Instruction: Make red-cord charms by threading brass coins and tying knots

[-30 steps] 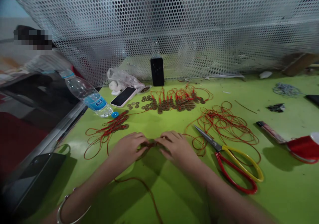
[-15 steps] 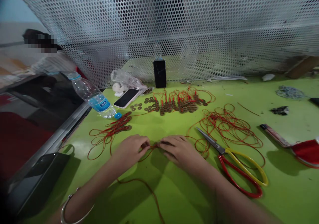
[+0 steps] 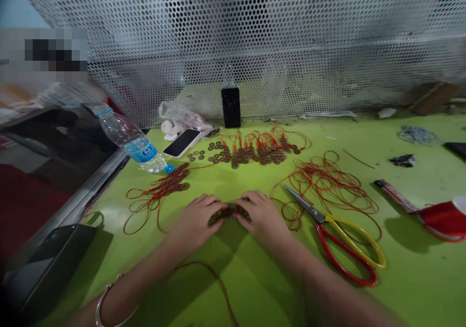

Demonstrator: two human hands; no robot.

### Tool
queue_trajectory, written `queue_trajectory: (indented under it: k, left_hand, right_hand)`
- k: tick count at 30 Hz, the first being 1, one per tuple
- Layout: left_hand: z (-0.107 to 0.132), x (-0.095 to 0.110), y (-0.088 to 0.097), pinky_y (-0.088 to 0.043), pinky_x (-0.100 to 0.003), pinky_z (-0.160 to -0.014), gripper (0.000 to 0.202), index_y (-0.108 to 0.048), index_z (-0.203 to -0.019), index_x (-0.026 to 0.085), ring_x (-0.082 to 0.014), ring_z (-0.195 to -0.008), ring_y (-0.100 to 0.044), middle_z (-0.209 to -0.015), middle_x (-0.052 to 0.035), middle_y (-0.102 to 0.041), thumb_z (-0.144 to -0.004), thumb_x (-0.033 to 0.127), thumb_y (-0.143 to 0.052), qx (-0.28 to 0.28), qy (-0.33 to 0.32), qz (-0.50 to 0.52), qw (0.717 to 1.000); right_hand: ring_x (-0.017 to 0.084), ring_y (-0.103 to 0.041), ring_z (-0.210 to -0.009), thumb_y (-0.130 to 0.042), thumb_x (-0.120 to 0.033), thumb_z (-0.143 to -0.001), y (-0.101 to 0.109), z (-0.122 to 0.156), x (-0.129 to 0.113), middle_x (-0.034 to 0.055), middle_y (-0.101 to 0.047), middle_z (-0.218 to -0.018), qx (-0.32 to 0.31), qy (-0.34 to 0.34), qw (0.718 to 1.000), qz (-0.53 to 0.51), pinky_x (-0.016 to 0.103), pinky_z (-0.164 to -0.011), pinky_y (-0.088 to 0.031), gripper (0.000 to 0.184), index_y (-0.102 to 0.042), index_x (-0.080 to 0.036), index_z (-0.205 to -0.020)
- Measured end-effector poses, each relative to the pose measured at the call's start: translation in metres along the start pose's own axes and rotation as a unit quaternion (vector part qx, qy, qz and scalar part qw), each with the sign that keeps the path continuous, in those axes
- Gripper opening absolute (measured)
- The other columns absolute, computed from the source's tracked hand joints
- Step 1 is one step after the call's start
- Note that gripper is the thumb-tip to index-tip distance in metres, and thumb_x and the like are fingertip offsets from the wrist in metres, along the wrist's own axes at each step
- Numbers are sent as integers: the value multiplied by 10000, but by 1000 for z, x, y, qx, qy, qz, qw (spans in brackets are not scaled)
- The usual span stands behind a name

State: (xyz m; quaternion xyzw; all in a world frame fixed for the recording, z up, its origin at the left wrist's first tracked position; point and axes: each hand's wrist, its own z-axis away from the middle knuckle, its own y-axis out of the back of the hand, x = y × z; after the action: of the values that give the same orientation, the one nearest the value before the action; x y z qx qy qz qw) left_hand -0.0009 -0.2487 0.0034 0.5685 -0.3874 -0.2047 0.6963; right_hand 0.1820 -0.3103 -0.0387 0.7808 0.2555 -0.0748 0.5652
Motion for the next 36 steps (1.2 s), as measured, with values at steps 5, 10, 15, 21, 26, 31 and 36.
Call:
queue_trajectory:
  k: [5,10,15,21,26,31,36]
  left_hand:
    - [-1,0,-5,-409,-347,-819,200,-605,-1027,212,-194,-931,-519,-971,-35,-605,-864,249,-496,5,7,10,1000]
    - [-1,-2,-7,-407,-345,-815,190,-606,-1016,206,-190,-925,-522,-977,-36,-609,-856,257,-518,11,9,10,1000]
    - [-1,-2,-8,-402,-356,-807,179,-599,-999,207,-196,-926,-521,-976,-25,-611,-860,284,-516,15,14,15,1000]
    - [-1,-3,-10,-390,-361,-820,182,-594,-995,212,-195,-931,-519,-971,-26,-610,-850,305,-534,24,12,7,1000]
    - [2,-5,-1,-390,-369,-829,266,-567,-1057,207,-213,-974,-513,-1037,-36,-601,-814,315,-585,12,8,-5,1000]
    - [5,-5,6,-404,-356,-796,140,-606,-949,214,-206,-914,-536,-950,-23,-619,-826,261,-559,-12,21,-11,1000]
    - [4,-3,3,-415,-354,-791,131,-617,-913,202,-206,-894,-541,-914,-26,-627,-842,205,-507,-19,33,-15,999]
  right_hand:
    - [209,-551,-894,-556,-171,-812,-2,-1,1,91,-601,-945,-2,-9,1000,-26,385,-802,-479,200,-648,-196,-988]
    - [214,-548,-900,-542,-163,-822,-1,0,2,94,-597,-954,-11,-1,1000,-18,391,-797,-474,206,-656,-200,-989]
    - [205,-550,-897,-516,-182,-854,1,1,1,93,-597,-967,-24,8,1000,-5,373,-785,-477,226,-647,-202,-1037]
    - [204,-556,-914,-509,-176,-854,1,3,5,95,-597,-985,-25,21,999,-2,377,-793,-486,255,-633,-212,-1075]
    - [222,-541,-980,-543,-199,-833,7,4,11,106,-580,-1065,-29,21,999,-13,393,-845,-479,304,-593,-204,-1132]
    - [204,-552,-919,-516,-178,-850,8,3,14,87,-602,-1000,-48,21,998,-28,361,-818,-490,247,-636,-215,-1063]
    - [198,-553,-896,-503,-192,-865,9,-1,10,78,-611,-979,-60,8,997,-41,360,-807,-492,229,-654,-216,-1036]
